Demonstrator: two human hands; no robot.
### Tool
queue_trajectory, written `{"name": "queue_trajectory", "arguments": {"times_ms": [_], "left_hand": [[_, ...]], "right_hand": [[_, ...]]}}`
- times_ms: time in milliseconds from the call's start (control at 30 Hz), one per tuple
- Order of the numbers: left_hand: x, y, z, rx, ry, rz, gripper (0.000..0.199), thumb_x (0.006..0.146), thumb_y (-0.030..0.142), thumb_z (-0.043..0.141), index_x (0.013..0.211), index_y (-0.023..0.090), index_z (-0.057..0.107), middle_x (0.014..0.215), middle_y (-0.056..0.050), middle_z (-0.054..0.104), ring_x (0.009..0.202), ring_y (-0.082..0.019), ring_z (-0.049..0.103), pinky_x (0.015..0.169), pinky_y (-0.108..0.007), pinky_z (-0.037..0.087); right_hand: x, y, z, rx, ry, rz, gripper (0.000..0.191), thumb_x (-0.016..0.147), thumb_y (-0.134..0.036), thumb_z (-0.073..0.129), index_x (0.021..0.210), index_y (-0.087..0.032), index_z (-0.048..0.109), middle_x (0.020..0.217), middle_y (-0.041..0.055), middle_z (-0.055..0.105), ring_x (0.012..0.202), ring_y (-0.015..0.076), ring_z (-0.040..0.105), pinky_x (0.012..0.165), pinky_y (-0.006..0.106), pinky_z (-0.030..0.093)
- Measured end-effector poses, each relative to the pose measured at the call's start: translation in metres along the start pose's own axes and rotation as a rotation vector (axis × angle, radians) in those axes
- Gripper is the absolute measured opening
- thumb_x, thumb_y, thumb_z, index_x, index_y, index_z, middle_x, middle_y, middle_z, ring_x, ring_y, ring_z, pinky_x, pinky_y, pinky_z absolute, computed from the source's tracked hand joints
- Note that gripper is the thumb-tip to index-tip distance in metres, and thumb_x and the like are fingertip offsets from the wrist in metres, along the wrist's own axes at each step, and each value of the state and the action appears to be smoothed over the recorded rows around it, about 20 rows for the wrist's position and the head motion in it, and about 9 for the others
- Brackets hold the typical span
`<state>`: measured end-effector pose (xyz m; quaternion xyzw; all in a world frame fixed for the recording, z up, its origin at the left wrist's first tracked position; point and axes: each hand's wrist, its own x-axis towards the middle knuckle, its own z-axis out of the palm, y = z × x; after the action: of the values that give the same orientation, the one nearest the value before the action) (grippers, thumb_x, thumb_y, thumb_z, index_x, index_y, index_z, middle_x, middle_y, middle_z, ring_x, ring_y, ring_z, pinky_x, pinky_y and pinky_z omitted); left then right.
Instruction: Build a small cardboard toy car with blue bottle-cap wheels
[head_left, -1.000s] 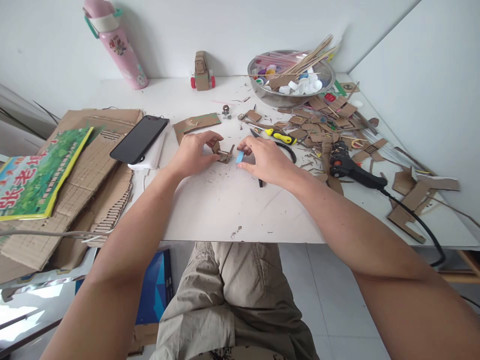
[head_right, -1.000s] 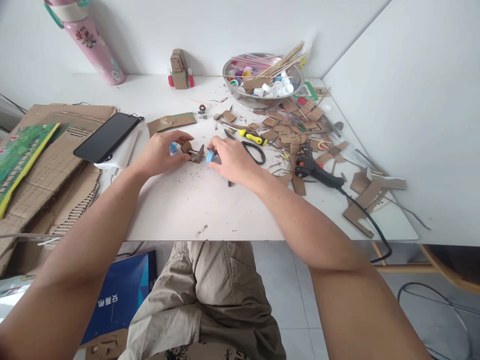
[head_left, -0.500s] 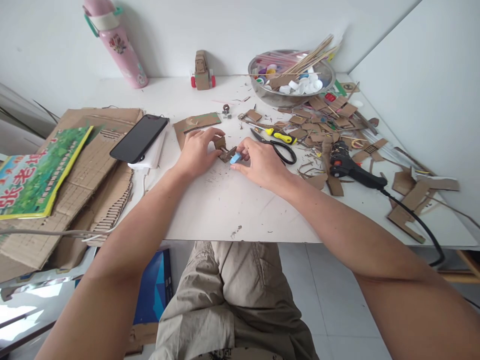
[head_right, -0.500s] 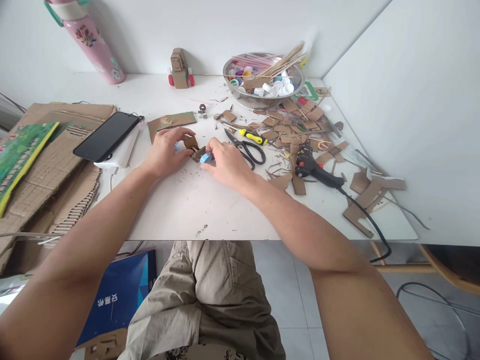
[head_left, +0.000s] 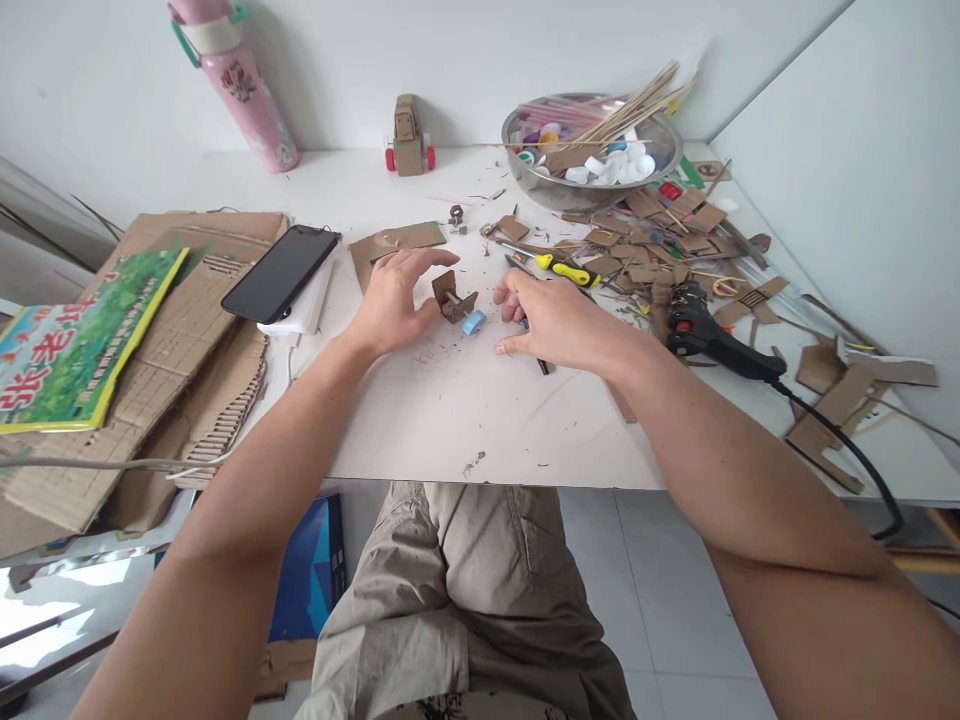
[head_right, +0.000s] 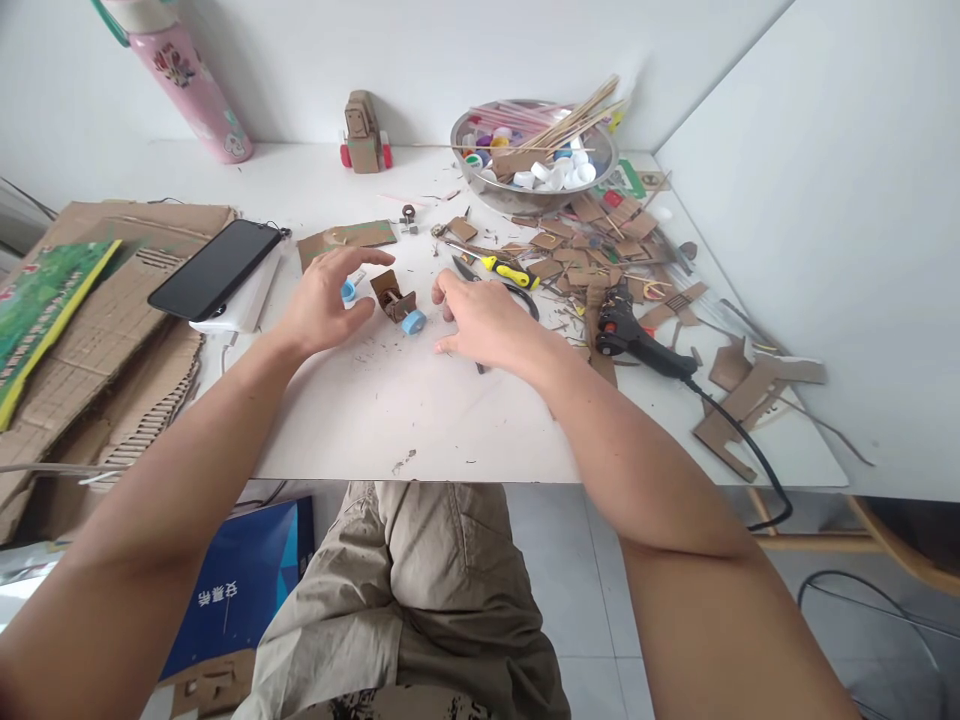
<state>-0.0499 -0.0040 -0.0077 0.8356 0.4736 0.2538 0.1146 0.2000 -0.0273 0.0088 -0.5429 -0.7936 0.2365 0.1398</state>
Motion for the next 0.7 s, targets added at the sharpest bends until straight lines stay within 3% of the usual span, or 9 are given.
{"name": "queue_trajectory", "arguments": {"times_ms": [167,367,567,700], "left_hand": [[-0.003,0.006,0.004,0.011,0.059,0.085,0.036,0.099,0.031,0.059,0.131,0.031,0.078,0.14,-0.007,0.082,0.134,-0.034,0.072,0.123,-0.056,0.051],[-0.003,0.01,0.012,0.045,0.058,0.097,0.023,0.103,0.032,0.064,0.108,0.033,0.085,0.138,-0.008,0.081,0.129,-0.035,0.071,0.122,-0.061,0.047],[-0.002,0.01,0.013,0.031,0.065,0.084,0.021,0.1,0.03,0.068,0.109,0.034,0.086,0.135,-0.007,0.082,0.128,-0.035,0.07,0.122,-0.063,0.047],[-0.001,0.011,0.013,0.007,0.054,0.085,0.022,0.1,0.03,0.066,0.109,0.034,0.085,0.122,-0.006,0.086,0.124,-0.035,0.072,0.123,-0.062,0.046]], "right_hand": [[-0.006,-0.002,-0.011,-0.033,-0.034,-0.03,0.04,0.085,-0.015,0.084,0.117,-0.028,0.065,0.098,0.0039,0.082,0.099,0.0298,0.075,0.089,0.039,0.055],[-0.006,-0.003,-0.017,0.057,-0.049,-0.07,0.024,0.089,-0.014,0.077,0.106,-0.028,0.068,0.081,0.0006,0.079,0.087,0.0269,0.075,0.084,0.038,0.054],[0.0,0.008,-0.018,0.292,0.152,-0.115,0.028,0.088,-0.043,0.091,0.101,-0.028,0.072,0.086,0.0033,0.081,0.087,0.0275,0.076,0.085,0.045,0.061],[0.005,0.021,-0.021,0.401,0.263,-0.104,0.029,0.086,-0.043,0.095,0.1,-0.027,0.074,0.088,0.0031,0.079,0.092,0.0276,0.078,0.084,0.045,0.066]]}}
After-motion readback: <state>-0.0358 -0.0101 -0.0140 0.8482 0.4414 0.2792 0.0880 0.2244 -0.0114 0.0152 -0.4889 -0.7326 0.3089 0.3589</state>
